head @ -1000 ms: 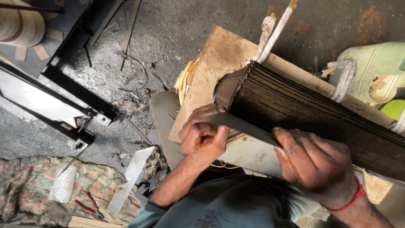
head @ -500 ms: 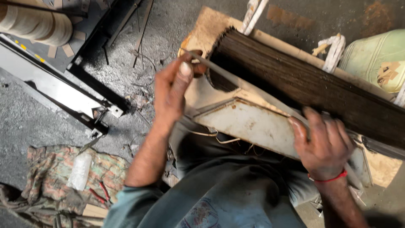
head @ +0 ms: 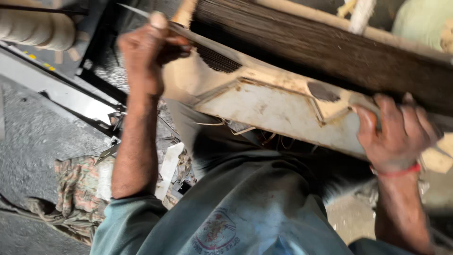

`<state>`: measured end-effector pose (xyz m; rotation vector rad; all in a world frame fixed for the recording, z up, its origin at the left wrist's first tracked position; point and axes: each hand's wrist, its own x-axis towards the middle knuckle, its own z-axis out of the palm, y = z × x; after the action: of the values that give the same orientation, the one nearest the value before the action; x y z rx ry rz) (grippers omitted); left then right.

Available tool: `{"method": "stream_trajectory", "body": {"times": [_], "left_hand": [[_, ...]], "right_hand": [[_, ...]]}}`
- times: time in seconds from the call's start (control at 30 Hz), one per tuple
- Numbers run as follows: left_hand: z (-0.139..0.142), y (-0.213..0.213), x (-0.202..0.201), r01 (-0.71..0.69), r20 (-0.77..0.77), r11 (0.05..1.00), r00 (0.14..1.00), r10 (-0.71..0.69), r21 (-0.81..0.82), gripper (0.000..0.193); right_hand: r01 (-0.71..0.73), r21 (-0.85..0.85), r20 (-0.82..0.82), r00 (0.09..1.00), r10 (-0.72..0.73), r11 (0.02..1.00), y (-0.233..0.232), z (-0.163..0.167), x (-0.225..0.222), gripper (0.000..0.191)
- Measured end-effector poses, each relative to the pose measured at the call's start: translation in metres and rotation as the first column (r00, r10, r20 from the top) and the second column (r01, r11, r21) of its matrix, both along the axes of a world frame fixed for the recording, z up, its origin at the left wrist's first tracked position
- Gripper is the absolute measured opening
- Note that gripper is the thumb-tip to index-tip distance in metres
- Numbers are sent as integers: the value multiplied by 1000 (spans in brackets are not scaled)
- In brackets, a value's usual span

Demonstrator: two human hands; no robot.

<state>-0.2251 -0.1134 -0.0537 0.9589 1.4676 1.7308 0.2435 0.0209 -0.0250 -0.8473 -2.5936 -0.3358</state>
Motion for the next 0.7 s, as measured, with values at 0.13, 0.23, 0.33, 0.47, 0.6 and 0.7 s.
{"method": "stream_trajectory", "body": {"times": [0.13,0.23,0.33,0.47,0.6,0.7], "left_hand": [[-13,-11,1,19,158,998,987,-27,52,48],[-23,-20,0,56,182,993,980,-75,106,39],[-31,-25,-1,21,175,996,984,-36,83,37],[-32,-29,4,-25,217,1000,976,27,-9,36],[-27,-26,13,-43,190,998,980,51,-45,27],[-26,-27,17,-38,163,998,986,46,-54,25]], "right_hand": [[15,68,28,999,-17,998,13,6,-5,29],[80,55,-25,997,-79,995,11,6,-7,26],[122,29,-49,991,-121,992,3,3,-8,23],[129,-5,-50,990,-129,992,-1,3,-1,22],[116,-39,-52,992,-118,992,3,-2,6,20],[111,-4,-52,992,-111,994,7,-7,10,20]]}}
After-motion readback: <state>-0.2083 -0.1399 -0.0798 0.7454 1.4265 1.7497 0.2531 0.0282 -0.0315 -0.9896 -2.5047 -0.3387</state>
